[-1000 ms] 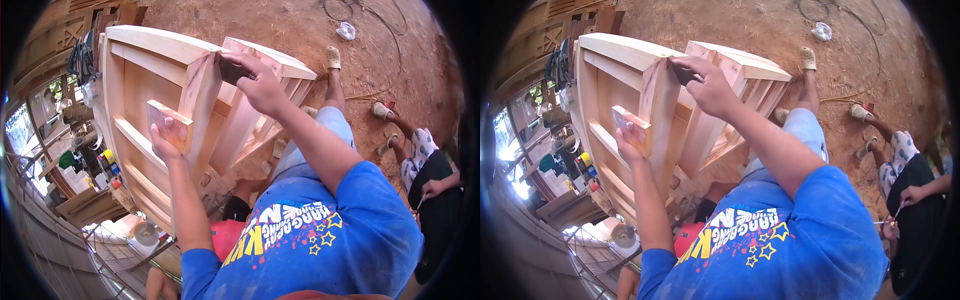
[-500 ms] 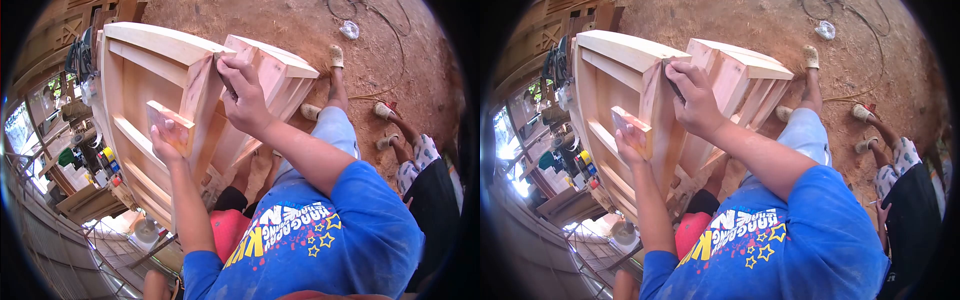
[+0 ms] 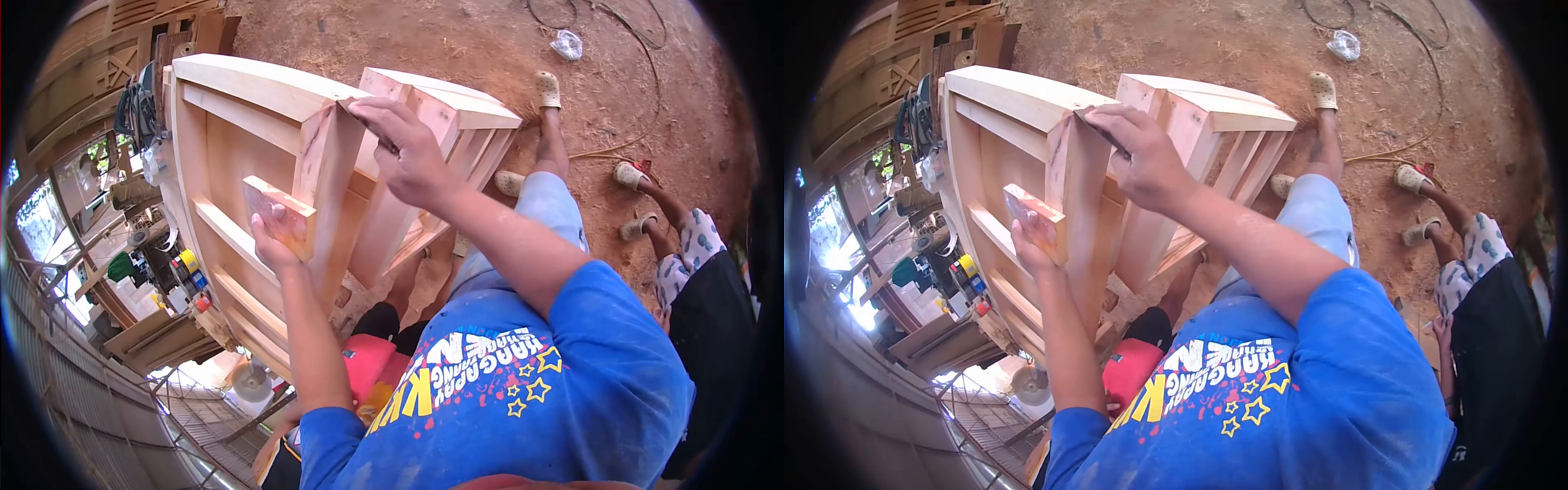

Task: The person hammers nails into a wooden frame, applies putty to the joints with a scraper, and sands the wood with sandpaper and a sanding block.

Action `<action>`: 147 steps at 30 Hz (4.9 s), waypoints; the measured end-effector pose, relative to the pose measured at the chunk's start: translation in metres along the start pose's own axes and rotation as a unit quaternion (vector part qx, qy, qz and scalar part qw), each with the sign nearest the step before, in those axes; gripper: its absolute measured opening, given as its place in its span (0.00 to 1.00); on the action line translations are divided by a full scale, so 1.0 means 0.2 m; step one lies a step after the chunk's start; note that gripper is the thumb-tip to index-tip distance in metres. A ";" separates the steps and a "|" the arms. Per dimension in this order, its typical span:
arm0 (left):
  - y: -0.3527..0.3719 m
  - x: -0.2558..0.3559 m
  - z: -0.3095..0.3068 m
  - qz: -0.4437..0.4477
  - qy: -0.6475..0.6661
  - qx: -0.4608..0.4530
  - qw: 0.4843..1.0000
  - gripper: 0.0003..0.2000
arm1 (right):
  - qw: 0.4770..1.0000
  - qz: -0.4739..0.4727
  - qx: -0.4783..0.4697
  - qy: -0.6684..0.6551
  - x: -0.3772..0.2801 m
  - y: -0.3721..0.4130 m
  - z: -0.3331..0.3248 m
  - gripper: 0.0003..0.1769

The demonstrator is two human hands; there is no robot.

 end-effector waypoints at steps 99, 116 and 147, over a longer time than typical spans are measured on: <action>0.00 -0.08 -0.16 -0.028 0.008 0.093 0.995 0.25 | 0.923 0.269 -0.273 0.042 -0.15 -0.67 -0.11 0.25; -0.05 -0.07 -0.07 -0.020 0.034 0.048 0.998 0.23 | 0.967 0.143 -0.141 0.157 -0.01 -0.30 -0.23 0.23; -0.07 -0.08 -0.10 -0.002 0.006 0.057 0.998 0.23 | 0.985 -0.007 -0.048 0.166 -0.03 0.00 0.13 0.37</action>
Point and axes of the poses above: each hand's wrist, its own y-axis away from the middle knuckle, its own z-axis out of the palm, x = y × z, the point moved 6 cm from there along -y, towards the middle knuckle
